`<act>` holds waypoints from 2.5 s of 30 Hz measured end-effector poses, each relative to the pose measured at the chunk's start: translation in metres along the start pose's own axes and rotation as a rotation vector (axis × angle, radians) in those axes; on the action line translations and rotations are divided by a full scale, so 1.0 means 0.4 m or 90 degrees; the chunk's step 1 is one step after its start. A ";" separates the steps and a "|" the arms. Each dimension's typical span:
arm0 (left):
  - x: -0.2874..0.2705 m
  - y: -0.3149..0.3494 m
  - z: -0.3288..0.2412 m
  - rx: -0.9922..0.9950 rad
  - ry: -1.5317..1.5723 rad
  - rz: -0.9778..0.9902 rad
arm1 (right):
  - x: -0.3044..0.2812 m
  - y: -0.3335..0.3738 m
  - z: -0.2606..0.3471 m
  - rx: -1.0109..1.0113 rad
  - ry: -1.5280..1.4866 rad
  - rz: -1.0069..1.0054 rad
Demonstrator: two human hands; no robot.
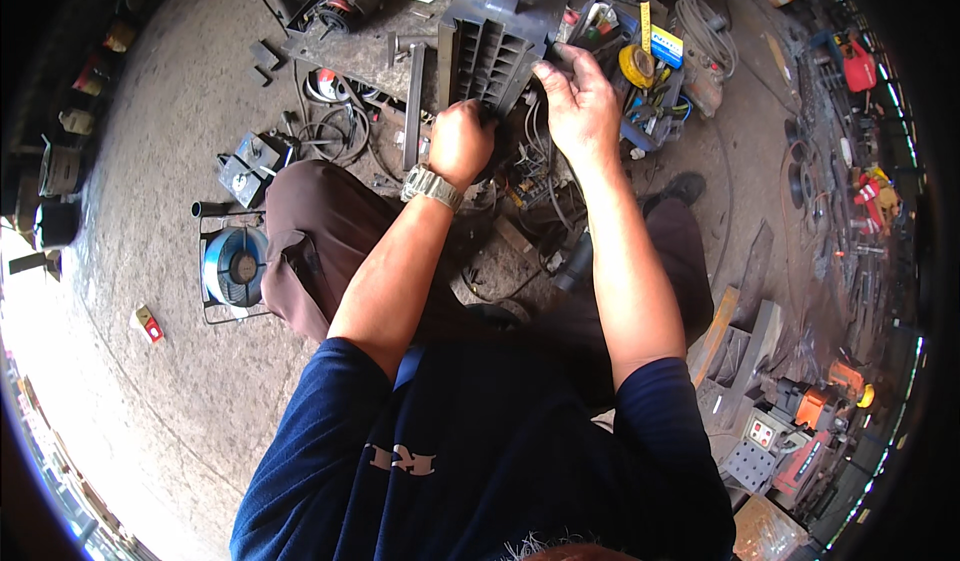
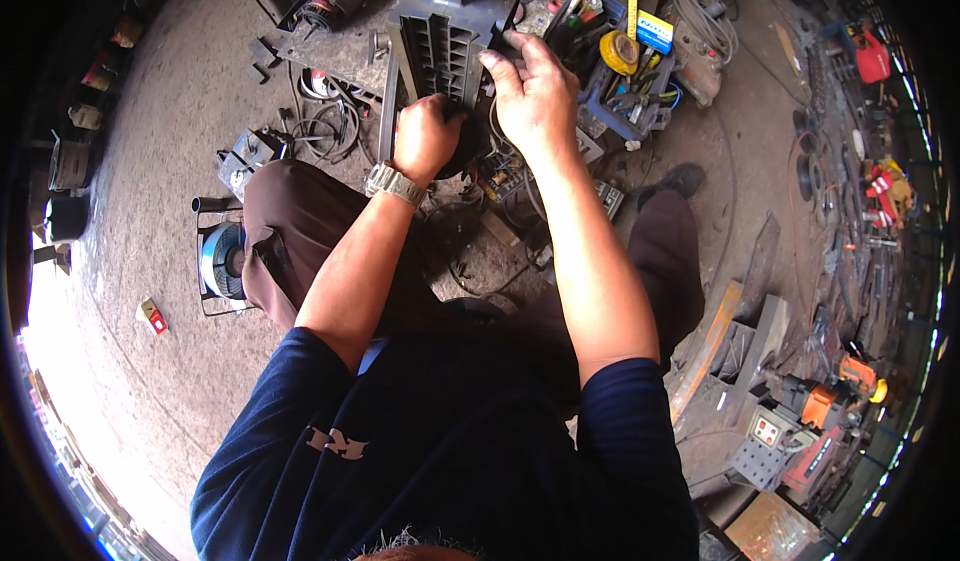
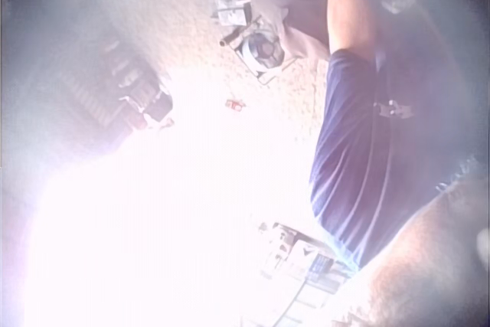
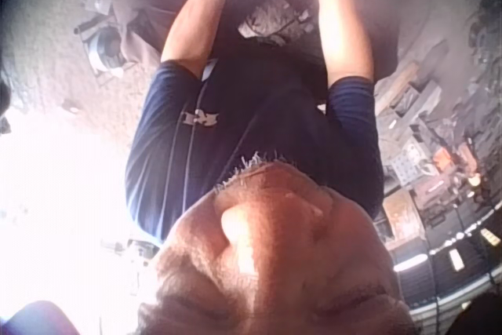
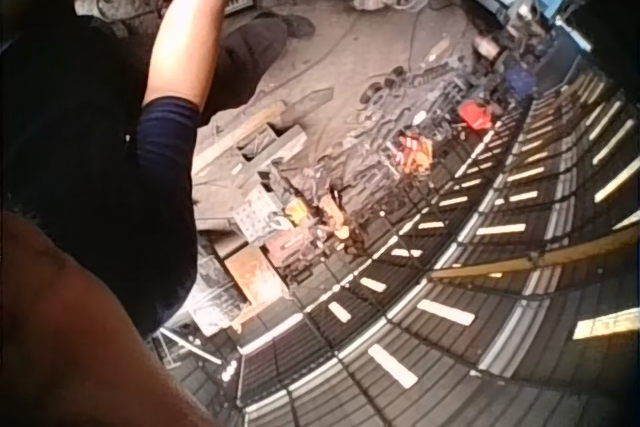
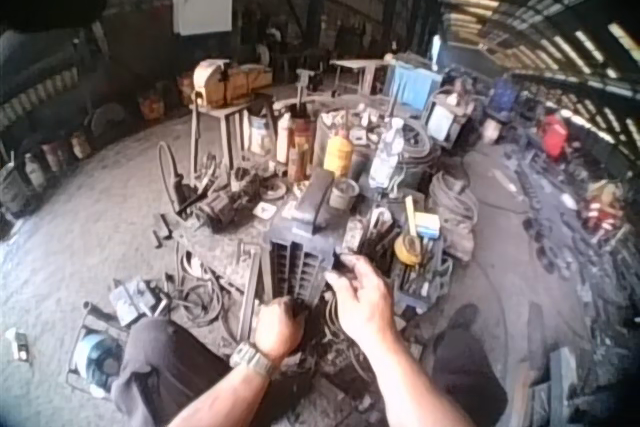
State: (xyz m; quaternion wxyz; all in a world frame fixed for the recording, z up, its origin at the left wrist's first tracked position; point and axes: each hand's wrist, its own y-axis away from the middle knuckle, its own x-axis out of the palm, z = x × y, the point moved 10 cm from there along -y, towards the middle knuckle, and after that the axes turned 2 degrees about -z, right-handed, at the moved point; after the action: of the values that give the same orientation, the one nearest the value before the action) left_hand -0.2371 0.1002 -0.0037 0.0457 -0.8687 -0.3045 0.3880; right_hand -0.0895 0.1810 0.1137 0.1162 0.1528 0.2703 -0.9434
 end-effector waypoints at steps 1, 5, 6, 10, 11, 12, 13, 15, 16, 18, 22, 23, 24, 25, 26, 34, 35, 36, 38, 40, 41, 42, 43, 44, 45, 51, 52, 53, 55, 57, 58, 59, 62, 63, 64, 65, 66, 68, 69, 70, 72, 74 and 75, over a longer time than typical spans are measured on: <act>-0.002 -0.003 0.000 0.009 0.009 -0.001 | 0.001 0.001 0.004 0.006 0.003 0.002; -0.019 -0.020 -0.018 0.033 0.036 0.010 | 0.004 0.003 -0.006 0.014 -0.022 0.003; -0.026 -0.024 -0.025 0.035 0.041 0.014 | 0.004 0.002 -0.008 0.014 -0.016 0.006; -0.054 -0.029 -0.045 0.042 0.074 -0.013 | 0.003 0.003 0.004 0.016 -0.002 0.005; -0.062 -0.032 -0.049 0.040 0.087 -0.014 | 0.003 0.002 0.006 0.010 0.003 0.005; -0.074 -0.035 -0.060 0.039 0.100 -0.013 | 0.003 0.002 0.007 0.004 0.009 0.004; -0.085 -0.038 -0.073 0.041 0.101 -0.014 | 0.002 0.001 0.009 -0.002 0.014 0.004; -0.107 -0.043 -0.096 0.043 0.103 -0.017 | -0.001 0.001 0.017 0.002 0.024 0.007; -0.113 -0.045 -0.101 0.043 0.104 -0.021 | -0.003 0.002 0.022 0.003 0.029 0.009; -0.123 -0.049 -0.111 0.045 0.106 -0.028 | -0.004 0.002 0.024 0.018 0.025 0.015; -0.132 -0.057 -0.116 0.025 0.089 -0.016 | -0.004 0.001 0.029 0.024 0.033 0.017; -0.137 -0.059 -0.120 0.026 0.095 -0.021 | -0.004 0.001 0.029 0.020 0.034 0.016; -0.145 -0.059 -0.125 0.025 0.100 -0.025 | -0.002 0.002 0.022 0.027 0.028 0.018; -0.150 -0.061 -0.129 0.023 0.100 -0.023 | -0.001 0.002 0.022 0.030 0.024 0.020; -0.156 -0.063 -0.134 0.020 0.099 -0.020 | -0.001 0.003 0.022 0.033 0.020 0.021; -0.200 -0.081 -0.179 0.021 0.083 -0.015 | -0.005 0.001 0.024 0.029 0.030 0.013; -0.207 -0.083 -0.183 0.030 0.085 -0.025 | -0.006 0.002 0.028 0.030 0.023 0.011; -0.216 -0.084 -0.193 0.040 0.088 -0.032 | -0.008 0.005 0.029 0.034 0.017 0.008; -0.229 -0.094 -0.211 0.035 0.090 -0.022 | -0.012 0.000 0.037 0.004 0.040 0.005; -0.243 -0.100 -0.229 0.039 0.081 -0.007 | -0.014 -0.001 0.036 -0.010 0.049 0.007; -0.246 -0.098 -0.227 0.047 0.100 -0.011 | -0.015 0.000 0.030 -0.009 0.049 0.011; -0.247 -0.095 -0.221 0.056 0.119 -0.014 | -0.013 0.002 0.025 -0.008 0.049 0.015; -0.249 -0.094 -0.218 0.065 0.139 -0.017 | -0.016 0.007 0.023 -0.006 0.025 0.007; -0.250 -0.087 -0.210 0.051 0.133 -0.016 | -0.019 0.012 0.020 -0.004 0.001 -0.001; -0.246 -0.082 -0.200 0.047 0.133 -0.011 | -0.021 0.018 0.016 -0.002 -0.022 -0.009; -0.258 -0.049 -0.142 0.003 0.168 -0.009 | -0.015 0.089 -0.048 0.109 -0.027 0.000; -0.262 -0.045 -0.133 0.014 0.154 -0.011 | -0.013 0.099 -0.053 0.120 -0.032 0.000; -0.265 -0.042 -0.126 0.025 0.140 -0.013 | -0.012 0.110 -0.065 0.117 -0.042 -0.008; -0.262 -0.026 -0.129 0.061 0.077 0.013 | -0.016 0.136 -0.100 0.112 -0.058 -0.023; -0.231 -0.002 -0.102 0.094 0.034 0.070 | -0.035 0.154 -0.104 0.105 -0.051 -0.035; -0.208 0.013 -0.093 0.101 0.012 0.108 | -0.042 0.164 -0.105 0.121 -0.072 -0.038; -0.171 0.024 -0.065 0.094 -0.037 0.147 | -0.049 0.174 -0.110 0.138 -0.092 -0.040; -0.064 0.050 0.032 0.003 -0.074 0.211 | -0.069 0.202 -0.129 0.143 -0.013 -0.017; -0.029 0.056 0.045 -0.007 -0.062 0.227 | -0.076 0.210 -0.138 0.139 0.013 -0.012; 0.000 0.060 0.058 -0.016 -0.077 0.246 | -0.075 0.215 -0.142 0.141 0.010 -0.006; 0.025 0.067 0.072 -0.025 -0.092 0.266 | -0.073 0.220 -0.145 0.143 0.007 -0.001; 0.034 0.067 0.073 -0.041 -0.092 0.275 | -0.073 0.223 -0.149 0.145 0.006 0.000; 0.047 0.068 0.078 -0.073 -0.092 0.294 | -0.066 0.228 -0.165 0.147 0.002 0.006; 0.049 0.068 0.077 -0.078 -0.069 0.287 | -0.062 0.228 -0.167 0.147 -0.001 0.008; 0.049 0.068 0.077 -0.082 -0.046 0.280 | -0.059 0.229 -0.170 0.155 0.003 0.011; 0.046 0.066 0.069 -0.081 -0.020 0.264 | -0.052 0.228 -0.169 0.169 0.010 0.017; 0.039 0.064 0.054 -0.069 -0.012 0.243 | -0.049 0.224 -0.163 0.159 0.020 0.014; 0.039 0.065 0.051 -0.069 -0.006 0.239 | -0.048 0.223 -0.161 0.154 0.025 0.012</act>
State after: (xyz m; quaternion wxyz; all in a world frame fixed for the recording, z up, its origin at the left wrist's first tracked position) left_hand -0.2306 0.0848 -0.0361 -0.0759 -0.9095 -0.1580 0.3770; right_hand -0.0304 0.1451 0.0262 0.1007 0.1866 0.1552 -0.9648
